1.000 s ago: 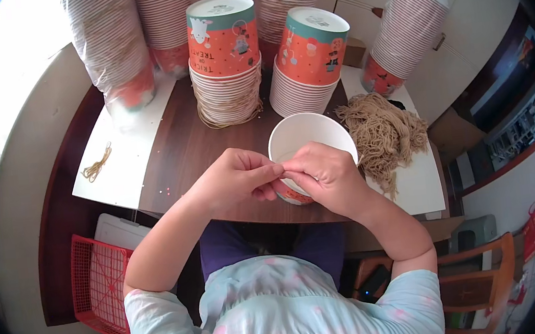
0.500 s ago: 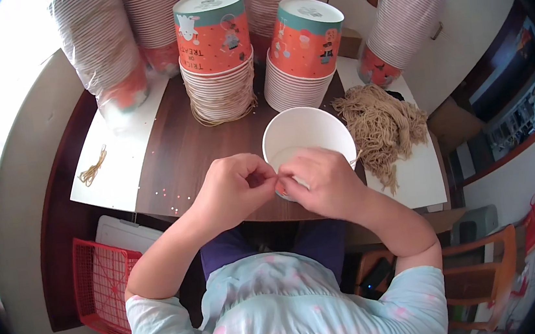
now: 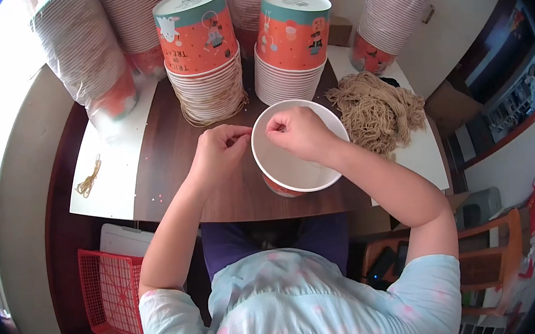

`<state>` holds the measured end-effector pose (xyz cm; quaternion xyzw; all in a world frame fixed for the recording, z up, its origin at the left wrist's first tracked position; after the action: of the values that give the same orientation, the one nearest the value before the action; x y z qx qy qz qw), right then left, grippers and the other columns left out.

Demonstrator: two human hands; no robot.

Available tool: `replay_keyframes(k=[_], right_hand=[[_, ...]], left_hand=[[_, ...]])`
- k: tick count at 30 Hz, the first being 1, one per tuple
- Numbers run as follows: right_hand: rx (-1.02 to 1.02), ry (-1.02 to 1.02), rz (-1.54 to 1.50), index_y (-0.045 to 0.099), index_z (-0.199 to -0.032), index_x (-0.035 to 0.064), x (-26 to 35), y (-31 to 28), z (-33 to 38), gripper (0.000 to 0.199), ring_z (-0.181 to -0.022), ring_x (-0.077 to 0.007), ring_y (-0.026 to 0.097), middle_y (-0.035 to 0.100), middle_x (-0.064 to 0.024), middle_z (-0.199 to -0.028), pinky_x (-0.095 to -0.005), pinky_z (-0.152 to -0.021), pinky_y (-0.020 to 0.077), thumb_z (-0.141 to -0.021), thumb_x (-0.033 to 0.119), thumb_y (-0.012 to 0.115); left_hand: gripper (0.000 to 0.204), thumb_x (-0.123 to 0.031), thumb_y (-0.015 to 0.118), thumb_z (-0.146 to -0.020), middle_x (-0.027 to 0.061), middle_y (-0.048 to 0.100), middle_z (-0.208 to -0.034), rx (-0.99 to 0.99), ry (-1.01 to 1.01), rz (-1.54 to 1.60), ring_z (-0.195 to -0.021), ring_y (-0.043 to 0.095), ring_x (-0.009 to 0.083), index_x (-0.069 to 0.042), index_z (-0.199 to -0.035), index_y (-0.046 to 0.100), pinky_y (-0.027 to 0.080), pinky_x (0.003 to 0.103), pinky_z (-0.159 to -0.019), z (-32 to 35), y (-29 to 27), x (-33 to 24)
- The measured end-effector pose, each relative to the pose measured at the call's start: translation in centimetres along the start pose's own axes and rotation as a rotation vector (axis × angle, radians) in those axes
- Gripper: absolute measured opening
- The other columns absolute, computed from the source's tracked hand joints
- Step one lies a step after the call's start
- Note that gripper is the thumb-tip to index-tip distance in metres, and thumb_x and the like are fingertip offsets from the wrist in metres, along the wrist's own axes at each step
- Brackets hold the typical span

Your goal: Threading and tying cord handles onto paper buckets.

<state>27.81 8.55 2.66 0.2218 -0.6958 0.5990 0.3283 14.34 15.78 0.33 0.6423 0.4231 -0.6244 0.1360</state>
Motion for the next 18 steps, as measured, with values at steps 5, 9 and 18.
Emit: replay_keyframes(k=[5,9,18], right_hand=[[0.015,0.017,0.0,0.066,-0.081,0.0001,0.4,0.1,-0.2,0.012,-0.061,-0.0123,0.06,0.065,-0.0074,-0.07,-0.0289,-0.056,0.0466,-0.08,0.012,0.063],[-0.001,-0.05,0.003,0.066,-0.081,0.0005,0.1,0.8,-0.8,0.012,-0.062,-0.0128,0.06,0.065,-0.0076,-0.069,-0.0295,-0.056,0.0464,-0.08,0.012,0.062],[0.012,-0.057,0.005,0.067,-0.079,0.0011,0.7,1.1,-0.8,0.012,-0.062,-0.0143,0.061,0.065,-0.0081,-0.068,-0.0301,-0.058,0.0473,-0.08,0.012,0.063]], left_hand=[[0.022,-0.004,0.057,-0.088,0.0043,0.067,-0.082,0.049,-0.052,-0.013,-0.071,0.058,0.0063,0.006,-0.105,0.066,0.047,0.021,-0.063,-0.1,0.3,0.2],[0.022,-0.004,0.056,-0.088,0.0045,0.067,-0.083,0.073,-0.069,0.049,-0.073,0.059,0.0069,0.005,-0.106,0.066,0.049,0.022,-0.065,-0.2,0.6,0.6],[0.021,-0.004,0.057,-0.088,0.0057,0.068,-0.085,0.148,-0.153,0.121,-0.075,0.063,0.0089,0.006,-0.104,0.066,0.052,0.024,-0.067,-0.1,1.1,0.1]])
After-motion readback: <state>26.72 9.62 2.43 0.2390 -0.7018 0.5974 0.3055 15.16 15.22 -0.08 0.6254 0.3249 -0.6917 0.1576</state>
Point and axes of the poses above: each hand's wrist, its own z-axis away from the middle knuckle, its own y-axis out of the palm, x = y × z, the point moved 8 cm from there along -z, towards the middle knuckle
